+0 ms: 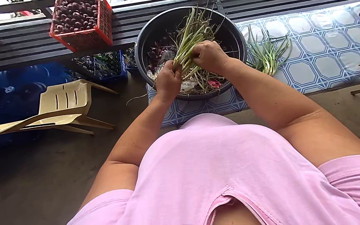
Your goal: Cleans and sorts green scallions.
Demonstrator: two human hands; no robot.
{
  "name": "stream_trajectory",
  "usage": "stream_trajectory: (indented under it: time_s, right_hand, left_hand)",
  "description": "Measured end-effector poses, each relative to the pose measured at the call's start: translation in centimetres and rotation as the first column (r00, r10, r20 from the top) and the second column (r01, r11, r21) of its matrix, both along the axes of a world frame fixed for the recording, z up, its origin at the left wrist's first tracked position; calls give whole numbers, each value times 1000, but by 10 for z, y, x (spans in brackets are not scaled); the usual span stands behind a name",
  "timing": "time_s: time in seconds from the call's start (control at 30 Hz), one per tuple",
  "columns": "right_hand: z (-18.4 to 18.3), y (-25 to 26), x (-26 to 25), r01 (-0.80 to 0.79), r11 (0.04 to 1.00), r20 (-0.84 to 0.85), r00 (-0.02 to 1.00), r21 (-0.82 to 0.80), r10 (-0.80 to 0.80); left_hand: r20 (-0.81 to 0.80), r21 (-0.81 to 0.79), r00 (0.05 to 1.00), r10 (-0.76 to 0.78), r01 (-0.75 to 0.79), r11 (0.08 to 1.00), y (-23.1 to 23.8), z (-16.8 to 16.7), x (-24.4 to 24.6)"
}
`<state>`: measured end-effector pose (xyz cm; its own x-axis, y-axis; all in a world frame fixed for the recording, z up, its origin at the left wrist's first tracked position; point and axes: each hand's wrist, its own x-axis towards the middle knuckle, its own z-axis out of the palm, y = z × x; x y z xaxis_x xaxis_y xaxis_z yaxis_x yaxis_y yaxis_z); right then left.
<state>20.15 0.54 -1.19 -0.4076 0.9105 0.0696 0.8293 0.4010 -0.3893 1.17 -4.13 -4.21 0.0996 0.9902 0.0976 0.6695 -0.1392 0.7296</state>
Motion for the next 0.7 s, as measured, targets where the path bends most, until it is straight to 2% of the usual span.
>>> stream_trajectory:
  time_s: [0.13,0.33,0.37,0.47,0.5,0.57,0.7]
  right_hand:
    - [-2,-8,-16,173,985,-6,985,-11,-173]
    - [-11,-1,-21,433,884,-39,894,-177,-446]
    - [-11,3,-12,487,852,-65,860,-194,-506]
    - [-3,20,52,703,671,-172,650,-235,-740]
    - [5,23,69,716,665,-179,640,-212,-747]
    - [9,21,76,652,736,-156,720,-182,-676]
    - [7,13,54,386,901,-92,908,-197,-409]
  left_hand:
    - [-24,-38,1000,-11,10,999,-2,3,7]
    - [-35,-101,999,7,-10,995,9,8,21]
    - [-38,-102,999,14,-17,995,9,7,20]
    - [-33,-120,999,42,-46,992,-2,1,6]
    - [-15,-130,998,65,-66,989,-3,-1,0]
    - [11,-148,995,100,-97,984,-6,-3,-8]
    - [78,-95,994,70,-63,994,-1,2,-9]
